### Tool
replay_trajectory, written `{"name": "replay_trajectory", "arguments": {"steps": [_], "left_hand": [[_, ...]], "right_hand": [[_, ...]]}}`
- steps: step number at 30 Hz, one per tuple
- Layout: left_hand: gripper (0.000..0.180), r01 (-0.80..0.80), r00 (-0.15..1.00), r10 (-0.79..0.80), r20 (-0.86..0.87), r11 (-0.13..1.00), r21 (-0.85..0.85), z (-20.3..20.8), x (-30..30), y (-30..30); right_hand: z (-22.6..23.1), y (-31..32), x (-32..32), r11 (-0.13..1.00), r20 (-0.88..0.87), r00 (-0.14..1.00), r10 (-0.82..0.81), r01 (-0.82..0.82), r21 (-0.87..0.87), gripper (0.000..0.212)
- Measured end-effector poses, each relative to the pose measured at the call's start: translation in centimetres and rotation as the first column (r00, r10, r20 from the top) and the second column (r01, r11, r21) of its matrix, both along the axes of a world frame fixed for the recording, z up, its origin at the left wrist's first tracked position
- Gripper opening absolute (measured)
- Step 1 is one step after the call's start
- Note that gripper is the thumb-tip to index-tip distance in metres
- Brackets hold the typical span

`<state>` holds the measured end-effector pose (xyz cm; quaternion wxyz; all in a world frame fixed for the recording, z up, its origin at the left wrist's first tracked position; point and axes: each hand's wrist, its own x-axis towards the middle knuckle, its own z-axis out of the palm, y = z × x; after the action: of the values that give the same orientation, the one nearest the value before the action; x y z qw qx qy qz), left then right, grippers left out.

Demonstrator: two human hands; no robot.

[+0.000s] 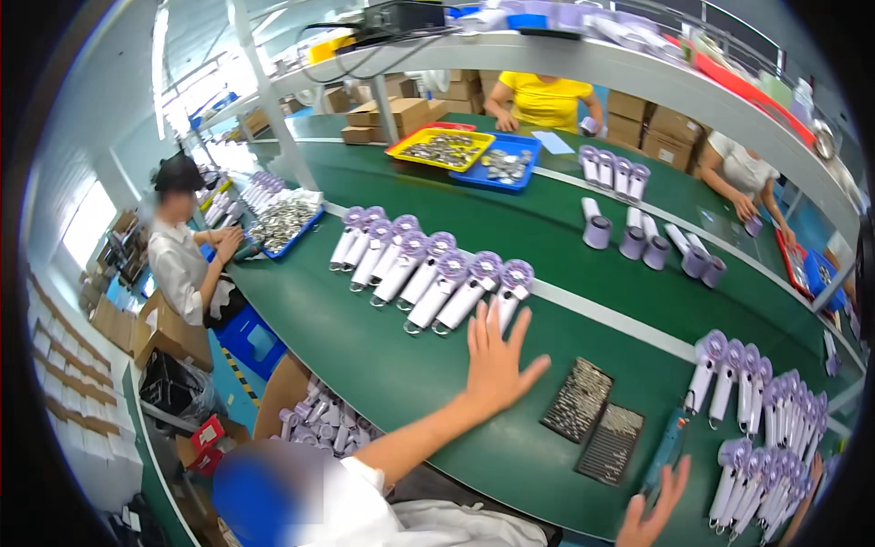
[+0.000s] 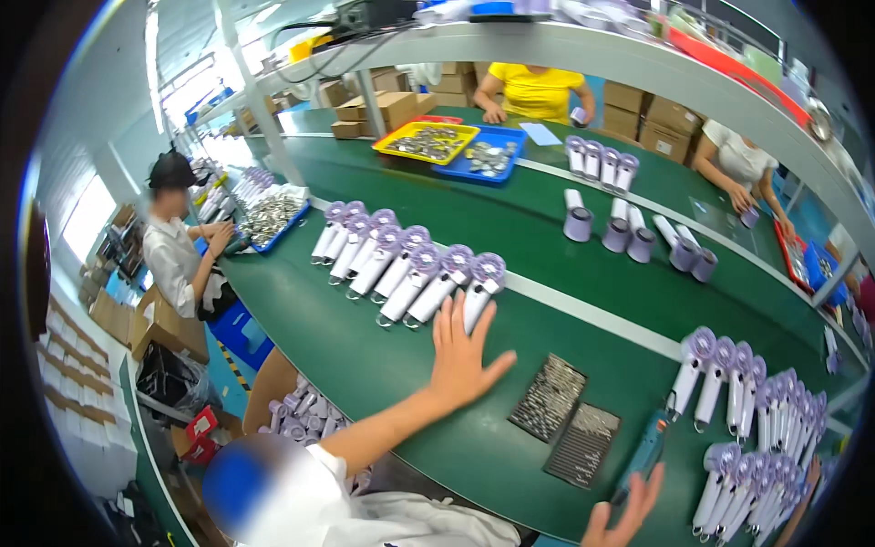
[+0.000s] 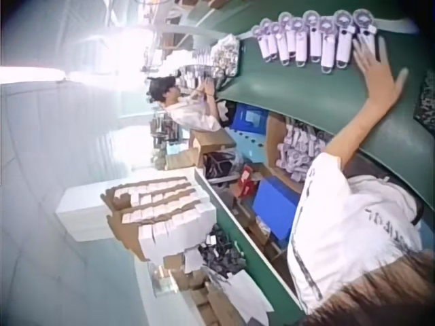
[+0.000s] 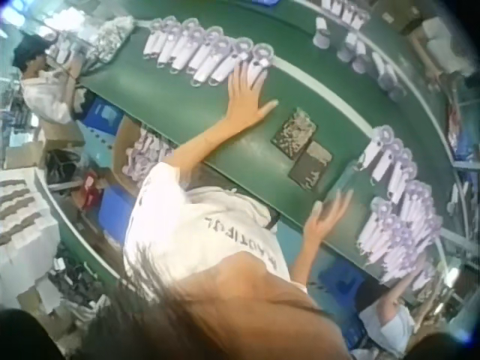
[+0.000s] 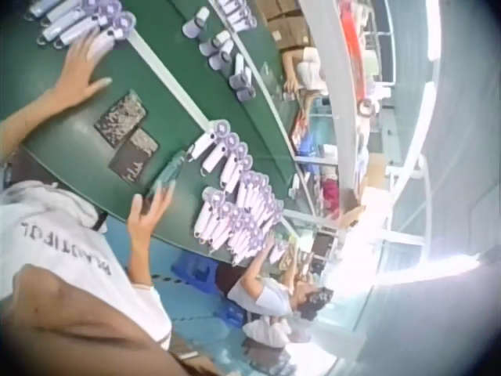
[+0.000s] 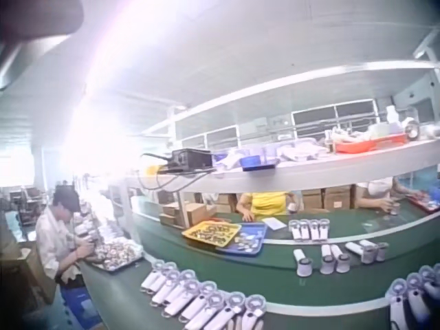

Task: Assembling portable handheld fans by joining components and using an electric screwdriver on a production line.

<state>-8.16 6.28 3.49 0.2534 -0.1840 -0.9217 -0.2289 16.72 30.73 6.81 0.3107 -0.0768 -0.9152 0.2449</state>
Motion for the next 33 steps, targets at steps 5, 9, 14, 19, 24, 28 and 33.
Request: {"name": "replay_trajectory", "arguments": {"steps": [5, 9, 14, 19, 24, 28, 33], "left_hand": [[0.073, -0.174, 0.98, 0.176, 0.088, 0.984, -0.027, -3.6, -7.9, -4.7], [0.072, -0.192, 0.978, 0.19, 0.088, 0.981, 0.024, -3.1, -8.4, -3.6], [0.078, -0.219, 0.967, 0.203, 0.153, 0.971, 0.097, -4.1, -7.3, -6.2], [0.064, 0.259, 0.95, -0.093, -0.297, 0.765, 0.589, 0.5, 5.6, -16.9], [0.01, -0.532, 0.674, 0.497, 0.546, -0.186, 0.826, -16.3, 14.0, -30.0], [0.041, -0.706, 0.144, 0.632, 0.761, -0.474, 0.527, -42.5, 25.0, -42.0], [0.052, -0.904, -0.365, 0.723, 0.587, -0.425, -0.039, -45.9, 25.7, -43.6]], "right_hand": [[-0.3, -9.5, -4.6, 0.77, -0.004, 0.933, 0.359, -0.299, -0.563, 0.042], [1.1, -13.5, -6.2, 0.767, 0.046, 0.869, 0.493, -0.41, -0.493, 0.043], [-1.6, -18.5, -7.2, 0.734, 0.219, 0.731, 0.646, -0.516, -0.442, 0.04], [-4.5, -23.6, -8.1, 0.74, 0.357, 0.663, 0.658, -0.482, -0.468, 0.038], [-2.7, -30.9, -11.9, 0.647, 0.502, 0.57, 0.651, -0.762, 0.027, 0.041], [-3.9, -32.8, -10.9, 0.589, 0.492, 0.585, 0.645, -0.79, 0.169, 0.052], [-4.5, -32.7, -11.3, 0.62, 0.552, 0.617, 0.561, -0.755, 0.214, 0.05]]}}
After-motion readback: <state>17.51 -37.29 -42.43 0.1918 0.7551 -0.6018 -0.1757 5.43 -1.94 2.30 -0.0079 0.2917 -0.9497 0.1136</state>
